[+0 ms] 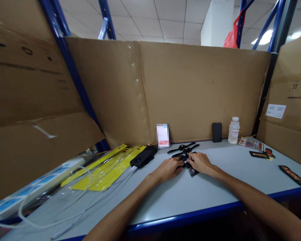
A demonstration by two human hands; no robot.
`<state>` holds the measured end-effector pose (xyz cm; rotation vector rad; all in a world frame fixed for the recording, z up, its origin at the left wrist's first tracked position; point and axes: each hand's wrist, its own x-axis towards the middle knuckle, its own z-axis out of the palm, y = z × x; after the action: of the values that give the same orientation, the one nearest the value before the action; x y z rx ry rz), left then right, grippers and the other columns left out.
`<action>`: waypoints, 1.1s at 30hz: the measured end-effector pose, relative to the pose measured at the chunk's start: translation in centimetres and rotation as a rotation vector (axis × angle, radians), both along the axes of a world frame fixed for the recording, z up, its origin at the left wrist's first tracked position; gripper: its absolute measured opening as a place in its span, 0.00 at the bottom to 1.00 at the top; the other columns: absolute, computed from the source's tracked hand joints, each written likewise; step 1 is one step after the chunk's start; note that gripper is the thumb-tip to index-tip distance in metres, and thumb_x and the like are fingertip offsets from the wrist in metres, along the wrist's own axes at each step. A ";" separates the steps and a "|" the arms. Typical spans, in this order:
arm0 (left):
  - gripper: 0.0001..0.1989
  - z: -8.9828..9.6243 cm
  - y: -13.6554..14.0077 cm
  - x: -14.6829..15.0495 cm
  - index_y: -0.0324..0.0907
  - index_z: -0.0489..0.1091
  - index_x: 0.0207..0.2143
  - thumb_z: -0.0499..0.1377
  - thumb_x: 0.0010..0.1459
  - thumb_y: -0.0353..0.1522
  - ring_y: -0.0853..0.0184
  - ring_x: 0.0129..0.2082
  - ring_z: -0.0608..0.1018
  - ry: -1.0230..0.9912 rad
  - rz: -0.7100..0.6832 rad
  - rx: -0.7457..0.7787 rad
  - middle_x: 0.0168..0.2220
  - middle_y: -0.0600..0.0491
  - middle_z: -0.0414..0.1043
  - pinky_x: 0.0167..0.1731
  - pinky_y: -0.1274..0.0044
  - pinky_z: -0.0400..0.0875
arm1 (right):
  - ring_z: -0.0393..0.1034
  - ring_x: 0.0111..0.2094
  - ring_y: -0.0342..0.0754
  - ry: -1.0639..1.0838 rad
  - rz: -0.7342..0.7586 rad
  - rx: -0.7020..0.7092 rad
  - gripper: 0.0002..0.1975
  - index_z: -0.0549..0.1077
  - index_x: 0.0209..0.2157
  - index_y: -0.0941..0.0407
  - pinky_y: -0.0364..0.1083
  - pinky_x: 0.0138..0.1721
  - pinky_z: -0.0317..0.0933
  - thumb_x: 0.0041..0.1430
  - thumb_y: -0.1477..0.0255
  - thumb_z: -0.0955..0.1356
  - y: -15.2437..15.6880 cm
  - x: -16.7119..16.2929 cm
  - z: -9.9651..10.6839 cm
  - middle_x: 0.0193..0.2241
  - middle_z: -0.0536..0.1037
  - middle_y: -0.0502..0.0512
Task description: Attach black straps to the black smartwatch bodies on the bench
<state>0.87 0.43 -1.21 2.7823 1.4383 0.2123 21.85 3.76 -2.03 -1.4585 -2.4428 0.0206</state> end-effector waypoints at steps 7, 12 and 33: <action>0.15 -0.3 0.1 -0.1 0.48 0.74 0.53 0.54 0.68 0.33 0.58 0.43 0.80 0.016 -0.004 0.014 0.48 0.47 0.75 0.42 0.70 0.73 | 0.74 0.38 0.48 0.085 0.170 -0.029 0.11 0.77 0.38 0.53 0.43 0.34 0.51 0.65 0.79 0.64 0.3 0.6 0.4 0.38 0.82 0.54; 0.16 -0.3 0.1 -0.1 0.48 0.74 0.54 0.54 0.68 0.33 0.57 0.43 0.80 0.019 0.001 0.016 0.47 0.46 0.75 0.41 0.70 0.73 | 0.74 0.38 0.47 0.136 0.160 0.009 0.13 0.78 0.36 0.54 0.43 0.36 0.53 0.60 0.82 0.64 1.1 0.8 0.2 0.39 0.82 0.55; 0.17 -0.1 -0.3 0.4 0.51 0.74 0.56 0.55 0.68 0.33 0.59 0.43 0.80 0.020 0.011 0.032 0.46 0.47 0.75 0.42 0.73 0.73 | 0.74 0.41 0.49 0.184 0.099 -0.139 0.03 0.81 0.34 0.55 0.42 0.38 0.59 0.58 0.72 0.72 3.6 1.7 -0.8 0.38 0.82 0.54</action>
<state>1.30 0.16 -1.31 2.8097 1.4677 0.2104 23.54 7.38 -2.85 -1.3239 -2.4002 0.3363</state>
